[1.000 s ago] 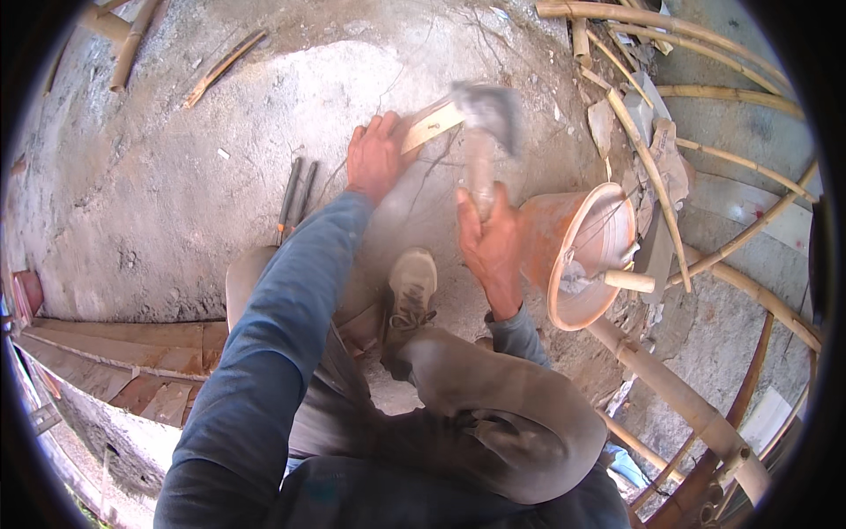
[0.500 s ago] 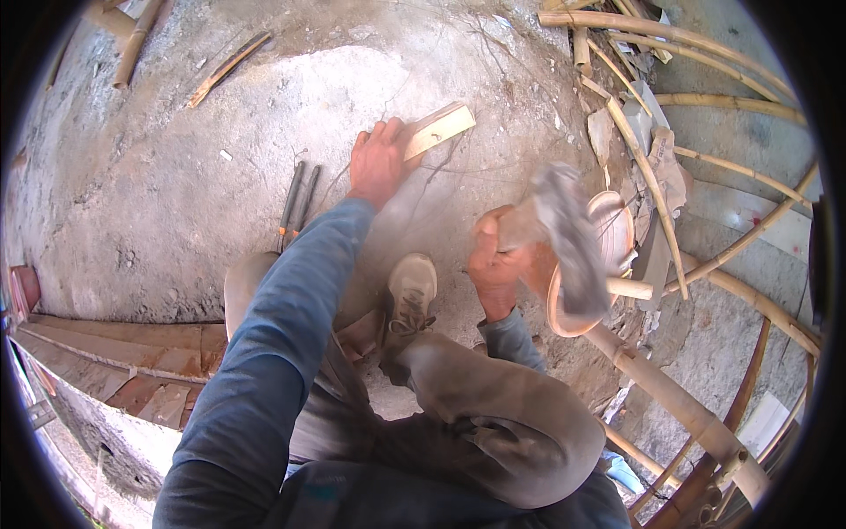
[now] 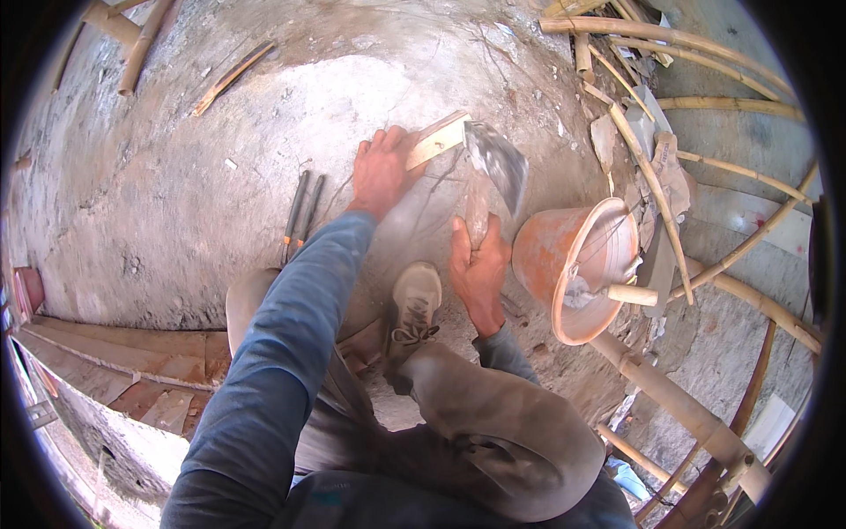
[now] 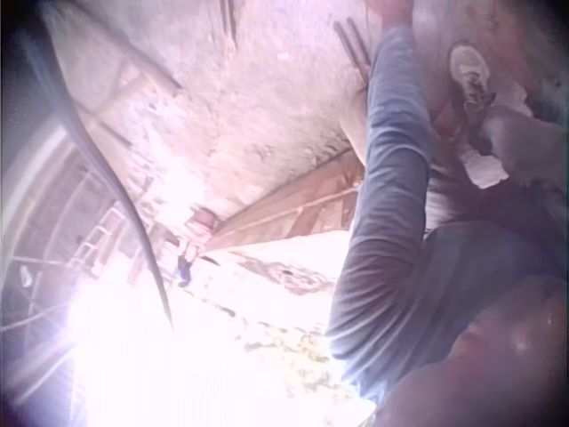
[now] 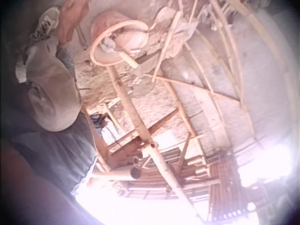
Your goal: The person secures bamboo poles using pliers and wire, then retrieves a wooden block and a hammer from a bucket. They repeatedly strike the wooden block with the hammer on the ground, then place the block against a bamboo structure and continue hammering it into position.
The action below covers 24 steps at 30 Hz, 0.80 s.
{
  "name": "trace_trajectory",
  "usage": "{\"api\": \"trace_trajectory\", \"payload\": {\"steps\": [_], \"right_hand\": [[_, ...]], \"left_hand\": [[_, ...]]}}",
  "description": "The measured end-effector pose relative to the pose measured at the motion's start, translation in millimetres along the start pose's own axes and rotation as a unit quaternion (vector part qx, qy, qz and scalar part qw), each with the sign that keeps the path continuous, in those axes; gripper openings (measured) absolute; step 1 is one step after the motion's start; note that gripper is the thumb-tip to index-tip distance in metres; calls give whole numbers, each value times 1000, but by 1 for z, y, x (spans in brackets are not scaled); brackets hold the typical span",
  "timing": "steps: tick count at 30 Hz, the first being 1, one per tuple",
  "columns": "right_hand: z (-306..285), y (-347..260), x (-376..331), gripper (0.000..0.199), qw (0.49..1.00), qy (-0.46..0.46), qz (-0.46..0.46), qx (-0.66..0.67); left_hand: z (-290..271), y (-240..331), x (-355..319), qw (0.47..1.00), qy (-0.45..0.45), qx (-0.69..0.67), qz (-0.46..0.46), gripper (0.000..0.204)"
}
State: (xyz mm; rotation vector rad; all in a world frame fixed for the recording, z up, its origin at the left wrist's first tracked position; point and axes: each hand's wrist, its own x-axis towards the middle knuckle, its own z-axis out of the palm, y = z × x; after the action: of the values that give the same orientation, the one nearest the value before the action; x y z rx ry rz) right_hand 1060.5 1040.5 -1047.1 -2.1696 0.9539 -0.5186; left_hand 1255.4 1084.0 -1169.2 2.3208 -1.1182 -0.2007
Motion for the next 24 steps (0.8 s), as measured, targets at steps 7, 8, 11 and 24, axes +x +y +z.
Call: {"api": "trace_trajectory", "payload": {"steps": [7, 8, 11, 24], "right_hand": [[1, 37, 15, 31, 972, -116, -15, -204], [0, 32, 15, 31, 976, -120, -5, -180], [-1, 12, 5, 31, 997, -59, 1, -40], [11, 21, -10, 33, 995, -25, -22, -96]], "left_hand": [[-4, 7, 1, 1000, -22, -6, 3, 52], [-4, 6, 2, 999, -37, -7, -2, 52], [-6, 3, -1, 1000, -6, -11, 4, 52], [-7, 6, 3, 999, -40, 19, -9, 55]]}}
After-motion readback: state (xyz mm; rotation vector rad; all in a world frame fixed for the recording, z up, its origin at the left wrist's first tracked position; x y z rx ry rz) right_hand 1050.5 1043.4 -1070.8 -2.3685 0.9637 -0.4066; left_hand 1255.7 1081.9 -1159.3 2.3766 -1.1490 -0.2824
